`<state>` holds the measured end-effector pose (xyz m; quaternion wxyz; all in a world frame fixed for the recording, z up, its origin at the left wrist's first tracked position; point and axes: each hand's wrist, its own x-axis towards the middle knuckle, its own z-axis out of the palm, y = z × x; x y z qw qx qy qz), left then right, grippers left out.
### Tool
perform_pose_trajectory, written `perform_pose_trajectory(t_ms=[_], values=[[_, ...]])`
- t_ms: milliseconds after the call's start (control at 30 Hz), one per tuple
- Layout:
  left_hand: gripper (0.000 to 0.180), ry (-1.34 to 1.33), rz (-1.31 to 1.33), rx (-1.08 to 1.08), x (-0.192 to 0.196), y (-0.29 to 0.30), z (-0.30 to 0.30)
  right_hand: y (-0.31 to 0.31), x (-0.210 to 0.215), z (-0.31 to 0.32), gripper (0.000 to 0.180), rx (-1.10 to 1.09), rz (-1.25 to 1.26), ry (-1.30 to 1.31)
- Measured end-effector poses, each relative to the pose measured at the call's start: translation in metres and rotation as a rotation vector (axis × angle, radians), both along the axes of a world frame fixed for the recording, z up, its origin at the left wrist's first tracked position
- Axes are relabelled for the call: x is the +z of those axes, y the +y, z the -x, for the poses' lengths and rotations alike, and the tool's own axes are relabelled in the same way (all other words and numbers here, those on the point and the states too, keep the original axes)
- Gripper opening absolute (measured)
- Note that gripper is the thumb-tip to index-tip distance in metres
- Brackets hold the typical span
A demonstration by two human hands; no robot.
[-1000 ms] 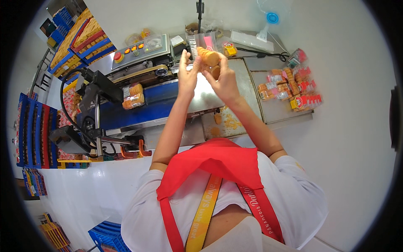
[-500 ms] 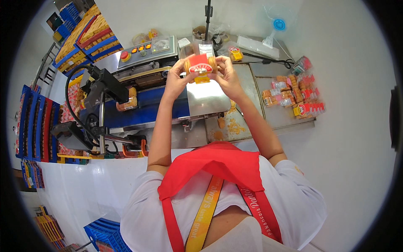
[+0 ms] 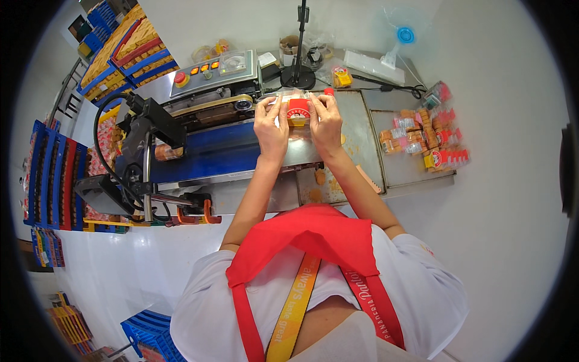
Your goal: The person places round cookies into clear plastic bags, seals them, and arranges the packaged cookies on a metal tray. The person repeats this process multiple times, handling cookies and packaging materials by hand.
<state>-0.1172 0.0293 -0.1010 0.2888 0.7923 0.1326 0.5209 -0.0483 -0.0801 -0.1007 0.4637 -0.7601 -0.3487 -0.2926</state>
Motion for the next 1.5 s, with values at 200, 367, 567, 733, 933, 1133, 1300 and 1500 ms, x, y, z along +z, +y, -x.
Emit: perform_pose_trajectory(t_ms=[200, 367, 567, 733, 933, 1133, 1300, 1500], values=[[0.017, 0.130, 0.139, -0.013, 0.010, -0.004, 0.004, -0.003, 0.001, -0.005, 0.010, 0.143, -0.196, 0.224], [0.007, 0.117, 0.682, -0.365, 0.005, 0.023, 0.001, -0.011, 0.007, -0.019, 0.008, 0.306, -0.171, 0.462], [0.005, 0.067, 0.654, -0.839, -0.005, 0.062, -0.018, -0.015, -0.006, -0.064, 0.007, 0.877, -0.303, 0.777], [0.006, 0.061, 0.766, -0.854, -0.007, 0.062, -0.016, -0.015, -0.010, -0.062, 0.007, 0.768, -0.308, 0.704], [0.007, 0.081, 0.668, -0.697, 0.004, 0.045, 0.012, -0.024, 0.009, -0.023, 0.006, 0.665, -0.354, 0.658], [0.022, 0.281, 0.595, -0.401, 0.011, 0.069, -0.002, 0.013, -0.012, -0.061, 0.023, 0.537, -0.180, 0.785], [0.015, 0.650, 0.013, 0.009, -0.014, 0.088, -0.054, 0.049, -0.049, -0.106, 0.024, 0.225, 0.138, 0.732], [0.006, 0.785, -0.051, 0.050, -0.016, 0.089, -0.069, 0.059, -0.032, -0.100, 0.019, 0.101, 0.482, 0.356]])
